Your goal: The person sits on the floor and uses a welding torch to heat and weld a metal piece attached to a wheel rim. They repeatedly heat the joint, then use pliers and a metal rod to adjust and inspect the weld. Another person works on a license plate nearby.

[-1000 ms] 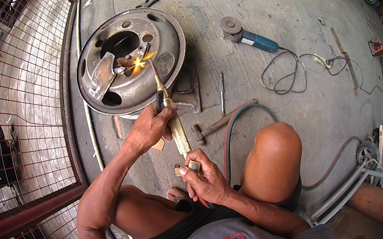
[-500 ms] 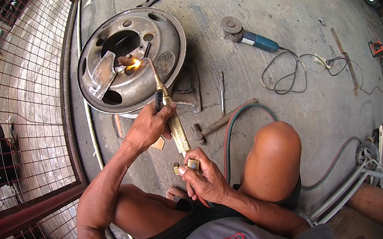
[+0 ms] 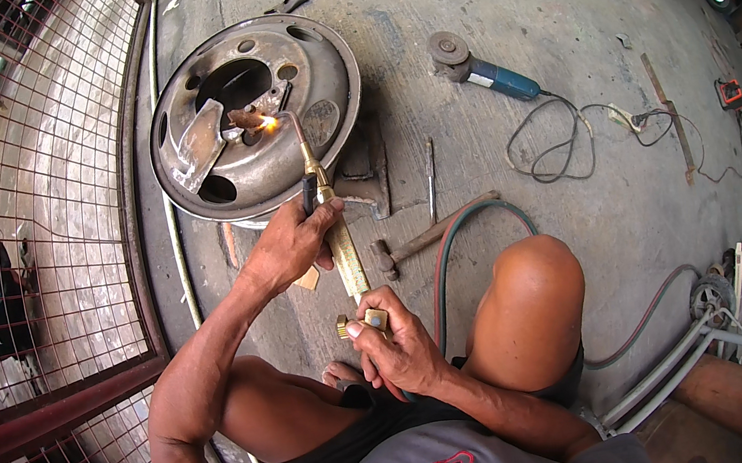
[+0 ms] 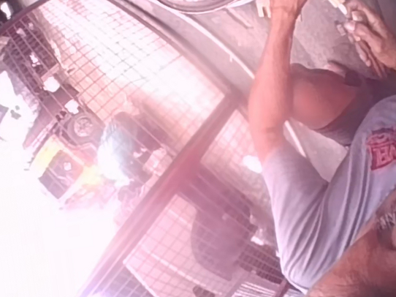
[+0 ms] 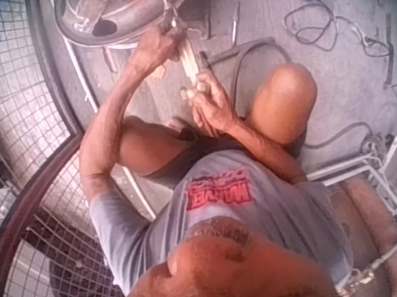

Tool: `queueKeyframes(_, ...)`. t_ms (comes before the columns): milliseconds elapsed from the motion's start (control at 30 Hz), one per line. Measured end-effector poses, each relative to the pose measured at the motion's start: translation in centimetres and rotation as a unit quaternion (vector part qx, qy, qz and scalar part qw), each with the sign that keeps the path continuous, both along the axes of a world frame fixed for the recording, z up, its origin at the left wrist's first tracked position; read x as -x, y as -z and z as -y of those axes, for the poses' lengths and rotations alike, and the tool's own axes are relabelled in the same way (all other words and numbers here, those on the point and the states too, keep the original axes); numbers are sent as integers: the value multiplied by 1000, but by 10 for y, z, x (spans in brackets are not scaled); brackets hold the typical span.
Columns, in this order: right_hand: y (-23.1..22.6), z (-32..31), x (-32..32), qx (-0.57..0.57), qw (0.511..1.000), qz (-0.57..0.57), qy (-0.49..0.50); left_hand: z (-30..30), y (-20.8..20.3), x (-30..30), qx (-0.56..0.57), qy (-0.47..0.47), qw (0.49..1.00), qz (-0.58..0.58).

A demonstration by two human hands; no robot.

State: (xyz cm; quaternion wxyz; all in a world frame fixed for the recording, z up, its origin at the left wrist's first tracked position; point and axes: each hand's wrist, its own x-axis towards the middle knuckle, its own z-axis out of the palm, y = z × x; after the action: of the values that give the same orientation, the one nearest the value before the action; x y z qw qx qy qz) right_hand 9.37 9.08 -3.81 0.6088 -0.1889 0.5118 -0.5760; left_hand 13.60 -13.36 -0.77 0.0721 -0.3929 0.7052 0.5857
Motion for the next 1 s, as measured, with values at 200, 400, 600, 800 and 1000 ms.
queueKeyframes(200, 0, 2, -2, -4, 1000, 5, 14, 1, 3, 0, 3, 0, 1000, 1)
queueKeyframes(400, 3, 2, -3, 0, 1000, -3, 13, 0, 5, 1, 5, 2, 1000, -4)
queueKeyframes(600, 3, 1, -4, -7, 1000, -4, 11, 2, 5, 1, -3, 9, 1000, 4)
queueKeyframes(800, 4, 1, -4, -7, 1000, -4, 9, 1, 1, 1, 8, 10, 1000, 7)
queueKeyframes(1000, 3, 0, -3, -7, 1000, -1, 5, 1, 4, 0, 0, 9, 1000, 2)
